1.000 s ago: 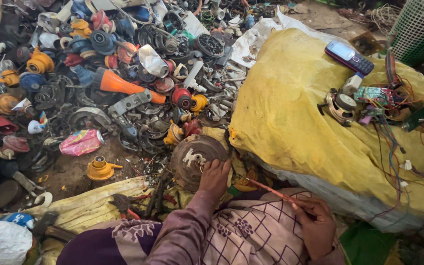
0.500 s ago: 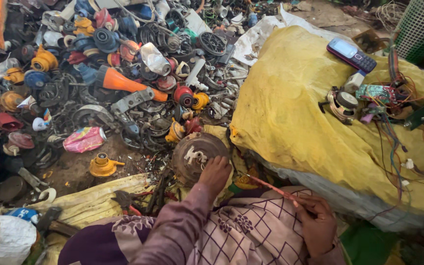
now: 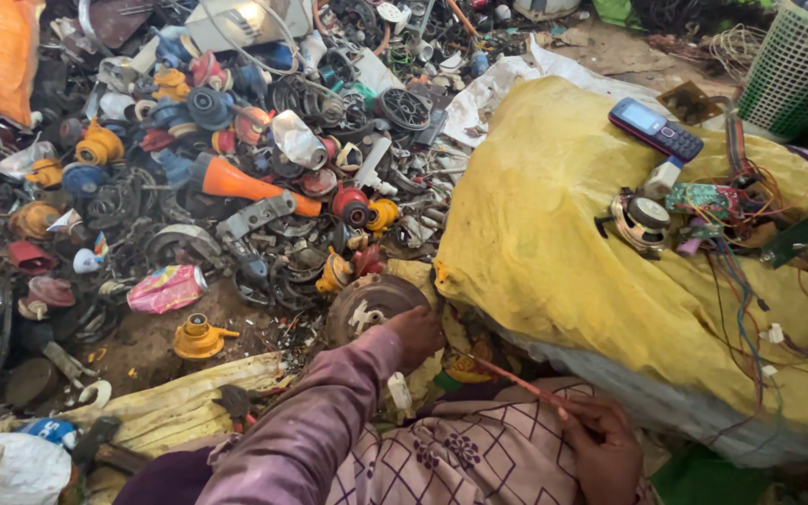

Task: The person sits on the ground and uses a red-handled screwdriver to manipulate a small white plastic component attached to a circular metal base. They repeatedly tighten or adjust the component while surrounded by piles of scrap metal and plastic parts.

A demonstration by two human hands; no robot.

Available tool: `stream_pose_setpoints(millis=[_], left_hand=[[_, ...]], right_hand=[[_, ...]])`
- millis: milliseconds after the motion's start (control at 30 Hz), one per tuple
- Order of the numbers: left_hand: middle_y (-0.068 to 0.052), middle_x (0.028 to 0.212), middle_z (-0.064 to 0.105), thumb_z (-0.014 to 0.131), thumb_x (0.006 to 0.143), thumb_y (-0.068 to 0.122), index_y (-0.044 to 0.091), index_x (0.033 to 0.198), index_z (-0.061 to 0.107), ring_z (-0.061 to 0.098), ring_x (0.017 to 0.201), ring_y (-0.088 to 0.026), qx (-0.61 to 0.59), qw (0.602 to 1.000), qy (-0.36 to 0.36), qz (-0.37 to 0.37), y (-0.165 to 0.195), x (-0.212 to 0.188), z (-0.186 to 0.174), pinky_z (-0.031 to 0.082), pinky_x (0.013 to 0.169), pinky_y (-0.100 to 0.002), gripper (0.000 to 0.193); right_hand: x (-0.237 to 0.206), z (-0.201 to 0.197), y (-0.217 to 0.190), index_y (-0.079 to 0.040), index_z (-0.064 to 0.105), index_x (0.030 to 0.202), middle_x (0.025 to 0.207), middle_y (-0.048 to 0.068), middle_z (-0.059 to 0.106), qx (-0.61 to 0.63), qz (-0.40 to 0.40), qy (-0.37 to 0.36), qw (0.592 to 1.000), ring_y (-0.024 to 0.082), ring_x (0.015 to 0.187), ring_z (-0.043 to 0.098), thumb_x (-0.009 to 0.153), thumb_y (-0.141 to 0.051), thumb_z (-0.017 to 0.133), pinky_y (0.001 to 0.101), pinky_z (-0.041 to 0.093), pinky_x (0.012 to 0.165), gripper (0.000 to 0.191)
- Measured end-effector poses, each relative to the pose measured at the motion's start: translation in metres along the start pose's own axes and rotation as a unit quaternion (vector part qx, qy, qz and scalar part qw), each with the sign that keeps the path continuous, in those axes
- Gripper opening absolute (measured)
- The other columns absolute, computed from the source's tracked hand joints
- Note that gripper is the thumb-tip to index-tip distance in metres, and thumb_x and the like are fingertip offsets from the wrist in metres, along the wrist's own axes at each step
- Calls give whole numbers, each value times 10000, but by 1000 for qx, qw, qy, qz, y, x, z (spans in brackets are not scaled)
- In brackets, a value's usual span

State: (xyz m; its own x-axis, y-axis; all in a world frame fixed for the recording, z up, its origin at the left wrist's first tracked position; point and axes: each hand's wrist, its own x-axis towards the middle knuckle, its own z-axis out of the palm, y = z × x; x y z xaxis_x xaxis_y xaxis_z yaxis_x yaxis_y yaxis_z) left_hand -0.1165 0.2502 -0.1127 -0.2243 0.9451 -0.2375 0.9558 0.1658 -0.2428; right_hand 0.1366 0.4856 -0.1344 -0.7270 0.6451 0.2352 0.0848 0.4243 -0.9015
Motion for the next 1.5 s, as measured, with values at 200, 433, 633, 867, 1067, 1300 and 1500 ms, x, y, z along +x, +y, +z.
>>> stream_pose_setpoints(millis=[200, 433, 633, 867, 1067, 1300, 1500], left_hand=[[-22, 1015, 715, 650, 840, 241, 142, 995, 731, 622, 1061, -241, 13, 999, 45, 16, 4, -4, 15, 447, 860, -390, 201], [-61, 1031, 723, 605, 918, 233, 179, 956, 761, 668, 1061, -267, -83, 974, -93, -189, 28, 11, 11, 476, 829, -453, 169], [-113, 1063, 699, 630, 835, 133, 109, 1001, 754, 638, 1038, -321, -149, 948, 100, -265, 25, 17, 4, 547, 769, -468, 209], [-96, 1063, 658, 608, 872, 133, 84, 872, 729, 607, 1091, -290, -128, 974, 116, -143, 20, -20, 8, 528, 883, -419, 130], [-102, 1065, 613, 588, 821, 143, 82, 967, 707, 566, 1032, -283, -117, 976, 139, -123, 26, -19, 0, 477, 860, -416, 199], [-99, 1082, 617, 568, 875, 180, 95, 1017, 699, 571, 1054, -282, -100, 984, 97, -110, 25, -15, 2, 474, 882, -412, 212], [-121, 1098, 622, 602, 911, 267, 100, 1043, 705, 588, 1055, -316, -147, 972, 44, -178, 23, -5, 0, 493, 860, -462, 236]], right_hand=[[-4, -1, 0, -12, 777, 985, 1098, 78, 694, 97, 19, -12, 995, 160, 991, 712, 840, -2, 781, 283, 582, 866, 145], [-4, 0, 6, -4, 782, 994, 1081, 70, 710, 44, 15, -7, 999, 155, 975, 712, 835, -1, 790, 270, 569, 875, 160], [-4, -1, 10, -9, 780, 998, 1105, 72, 695, 83, 16, -10, 996, 150, 981, 717, 843, 4, 775, 261, 568, 876, 156], [-1, 1, 4, -10, 781, 1015, 1111, 85, 698, 85, -27, -15, 996, 165, 1025, 706, 841, 24, 762, 273, 570, 920, 178], [0, -4, -12, 29, 784, 949, 1128, 106, 675, 7, 146, -45, 988, 231, 986, 718, 866, 29, 770, 315, 623, 871, 84], [-2, -4, -16, 22, 761, 1002, 1138, 105, 666, 113, 4, -42, 993, 207, 1058, 692, 857, 40, 745, 302, 569, 931, 147], [-4, -3, -11, 35, 746, 986, 1131, 89, 673, 161, 22, -44, 986, 192, 1005, 728, 868, 59, 726, 285, 589, 893, 122]])
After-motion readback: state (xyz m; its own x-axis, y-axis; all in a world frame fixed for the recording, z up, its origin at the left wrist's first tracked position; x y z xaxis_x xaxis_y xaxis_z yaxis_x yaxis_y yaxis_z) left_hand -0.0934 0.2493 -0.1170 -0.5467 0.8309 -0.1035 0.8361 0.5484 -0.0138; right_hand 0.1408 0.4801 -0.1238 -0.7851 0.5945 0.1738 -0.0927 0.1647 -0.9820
